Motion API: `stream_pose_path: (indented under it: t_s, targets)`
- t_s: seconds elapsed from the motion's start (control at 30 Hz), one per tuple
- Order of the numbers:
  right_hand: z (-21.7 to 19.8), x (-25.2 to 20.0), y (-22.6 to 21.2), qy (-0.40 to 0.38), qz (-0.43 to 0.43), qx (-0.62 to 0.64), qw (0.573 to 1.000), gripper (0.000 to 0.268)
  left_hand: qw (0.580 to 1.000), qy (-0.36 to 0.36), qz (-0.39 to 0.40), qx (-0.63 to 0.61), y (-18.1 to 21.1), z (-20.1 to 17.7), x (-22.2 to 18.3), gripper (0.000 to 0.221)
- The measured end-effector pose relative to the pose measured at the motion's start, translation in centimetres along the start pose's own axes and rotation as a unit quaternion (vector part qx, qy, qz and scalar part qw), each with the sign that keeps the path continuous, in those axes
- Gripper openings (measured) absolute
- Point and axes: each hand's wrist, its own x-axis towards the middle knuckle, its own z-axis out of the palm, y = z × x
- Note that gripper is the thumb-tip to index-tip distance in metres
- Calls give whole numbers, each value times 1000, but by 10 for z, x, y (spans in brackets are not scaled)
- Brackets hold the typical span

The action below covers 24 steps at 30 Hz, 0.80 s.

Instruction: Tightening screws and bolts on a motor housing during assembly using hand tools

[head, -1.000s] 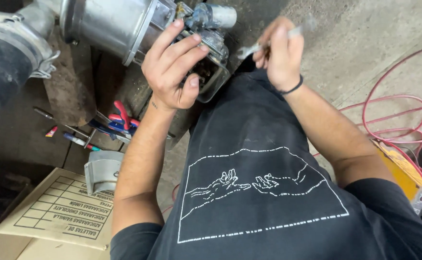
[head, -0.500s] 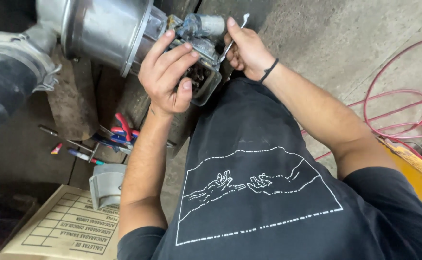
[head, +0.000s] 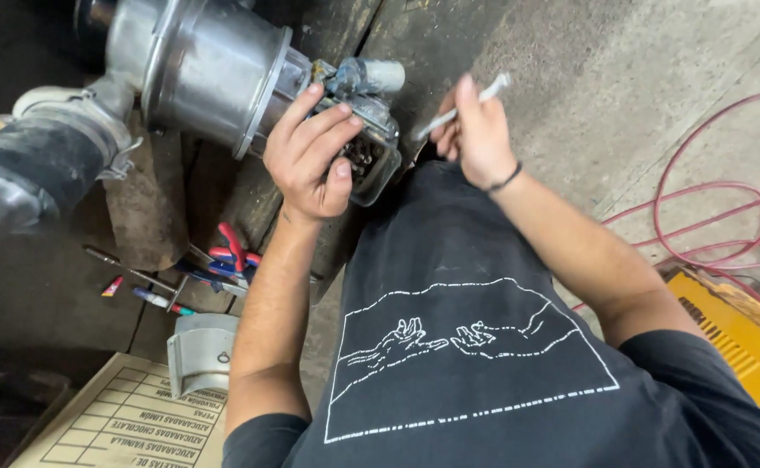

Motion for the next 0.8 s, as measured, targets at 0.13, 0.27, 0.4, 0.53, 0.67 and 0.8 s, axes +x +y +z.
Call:
stream_pose_path:
  t_s: [0.13, 0.27, 0.4, 0.53, 0.67, 0.8]
  targets:
    - [8, 33, -5, 10, 177, 101, 979, 50, 1000, 4, 5, -6, 0, 0, 3, 53]
    - [7, 25, 1, -46, 101, 101, 989, 48, 1000, -15, -9, -10, 4, -4, 1, 52]
    - [-20, 6, -25, -47, -53, 196, 978, 46, 1000, -7, 10, -22, 3, -3, 4, 50]
    - [-26, 10, -4, -118, -149, -147, 971, 52, 1000, 18, 15, -17, -7, 4, -4, 47]
    - [2, -7, 3, -126, -169, -187, 959, 26, 1000, 21, 17, -12, -13, 3, -7, 43]
    - [7, -25, -35, -128, -191, -222, 948, 33, 999, 38, 8, -3, -13, 3, -7, 44]
